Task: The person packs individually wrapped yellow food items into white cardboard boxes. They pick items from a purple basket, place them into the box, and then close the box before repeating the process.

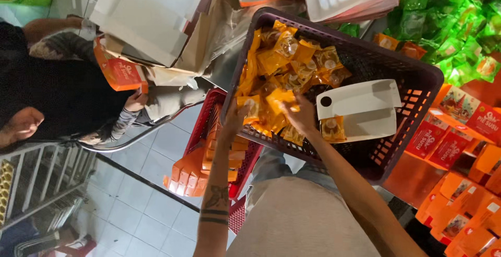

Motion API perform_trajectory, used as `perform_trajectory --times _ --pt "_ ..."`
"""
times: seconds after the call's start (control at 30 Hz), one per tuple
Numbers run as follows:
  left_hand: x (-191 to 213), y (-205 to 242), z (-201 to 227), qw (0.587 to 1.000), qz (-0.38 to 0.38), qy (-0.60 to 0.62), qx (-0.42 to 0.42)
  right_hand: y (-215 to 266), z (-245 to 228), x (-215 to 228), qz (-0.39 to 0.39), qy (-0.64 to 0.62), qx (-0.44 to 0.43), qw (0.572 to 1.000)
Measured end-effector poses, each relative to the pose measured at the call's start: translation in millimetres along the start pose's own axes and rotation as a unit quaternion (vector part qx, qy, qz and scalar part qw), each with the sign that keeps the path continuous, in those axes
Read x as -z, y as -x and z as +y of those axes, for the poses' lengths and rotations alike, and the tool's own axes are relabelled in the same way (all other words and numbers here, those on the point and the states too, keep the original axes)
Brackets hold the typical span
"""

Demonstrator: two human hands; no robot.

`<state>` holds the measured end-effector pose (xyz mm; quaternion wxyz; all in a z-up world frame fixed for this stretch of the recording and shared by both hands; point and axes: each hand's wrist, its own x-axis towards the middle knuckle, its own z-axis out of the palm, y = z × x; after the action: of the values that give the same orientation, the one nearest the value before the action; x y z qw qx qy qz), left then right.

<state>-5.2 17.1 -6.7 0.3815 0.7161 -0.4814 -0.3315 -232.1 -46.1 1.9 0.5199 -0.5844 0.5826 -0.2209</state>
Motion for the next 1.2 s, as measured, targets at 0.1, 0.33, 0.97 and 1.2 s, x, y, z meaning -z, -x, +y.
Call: perform_trajectory --times 0.1,0.33,0.97,1.2 --pt "-28.2 -0.1 0.2 0.990 -0.038 0.059 -0.121 9.0 -22.6 36.2 0.148 0.005 0.178 0.973" --pt "-47.3 -26.4 153.6 0.749 -0.142 0.473 0.443 49.5 -68.9 73.3 0.109 0.150 0.415 0.891" --pt "-160.6 16.1 183.4 0.752 -0.252 0.411 0.449 117.3 -31.8 160.6 0.218 -0.022 0.101 0.970" --pt "-172.1 15.4 158.0 0.868 -0.382 0.188 -0.255 136.4 17.6 164.3 0.311 -0.180 -0.085 0.929"
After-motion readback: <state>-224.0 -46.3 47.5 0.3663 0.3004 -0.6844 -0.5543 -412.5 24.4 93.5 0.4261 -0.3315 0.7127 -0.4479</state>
